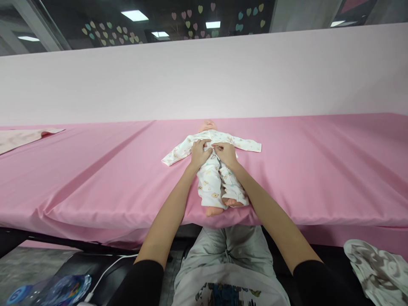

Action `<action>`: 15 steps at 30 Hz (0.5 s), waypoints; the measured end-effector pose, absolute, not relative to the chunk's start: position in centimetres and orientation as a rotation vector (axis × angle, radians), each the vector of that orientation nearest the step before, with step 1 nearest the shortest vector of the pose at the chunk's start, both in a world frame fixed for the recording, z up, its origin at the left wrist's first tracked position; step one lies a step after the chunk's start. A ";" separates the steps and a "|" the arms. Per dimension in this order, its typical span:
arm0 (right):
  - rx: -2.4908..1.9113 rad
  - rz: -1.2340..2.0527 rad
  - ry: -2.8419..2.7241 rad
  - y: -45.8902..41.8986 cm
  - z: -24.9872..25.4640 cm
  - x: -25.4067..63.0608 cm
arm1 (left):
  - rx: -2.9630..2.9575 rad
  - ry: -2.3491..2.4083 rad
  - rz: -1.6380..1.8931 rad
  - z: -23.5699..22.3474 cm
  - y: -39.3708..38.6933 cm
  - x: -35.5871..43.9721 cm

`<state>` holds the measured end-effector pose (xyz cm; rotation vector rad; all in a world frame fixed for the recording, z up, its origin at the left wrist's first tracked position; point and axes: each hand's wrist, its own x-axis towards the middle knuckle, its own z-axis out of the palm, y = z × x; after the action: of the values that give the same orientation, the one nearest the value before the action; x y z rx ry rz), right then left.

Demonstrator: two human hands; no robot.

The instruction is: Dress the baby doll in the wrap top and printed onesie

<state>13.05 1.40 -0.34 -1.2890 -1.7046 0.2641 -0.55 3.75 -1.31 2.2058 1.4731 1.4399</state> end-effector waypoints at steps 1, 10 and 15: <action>-1.295 0.246 -1.726 1.3 -0.3 13.0 | 2.205 1.472 1.437 -1.3 3.7 -0.6; -1.421 -0.070 -2.072 0.2 0.4 12.2 | 2.284 1.517 1.499 -0.8 2.4 -0.3; -1.420 -0.059 -2.191 -4.4 1.9 12.5 | 2.449 1.522 1.576 1.7 -3.4 0.6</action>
<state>12.55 -4.44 1.95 -1.4196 -2.1910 -0.0586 0.56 -3.36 1.68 2.4486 1.5220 1.5759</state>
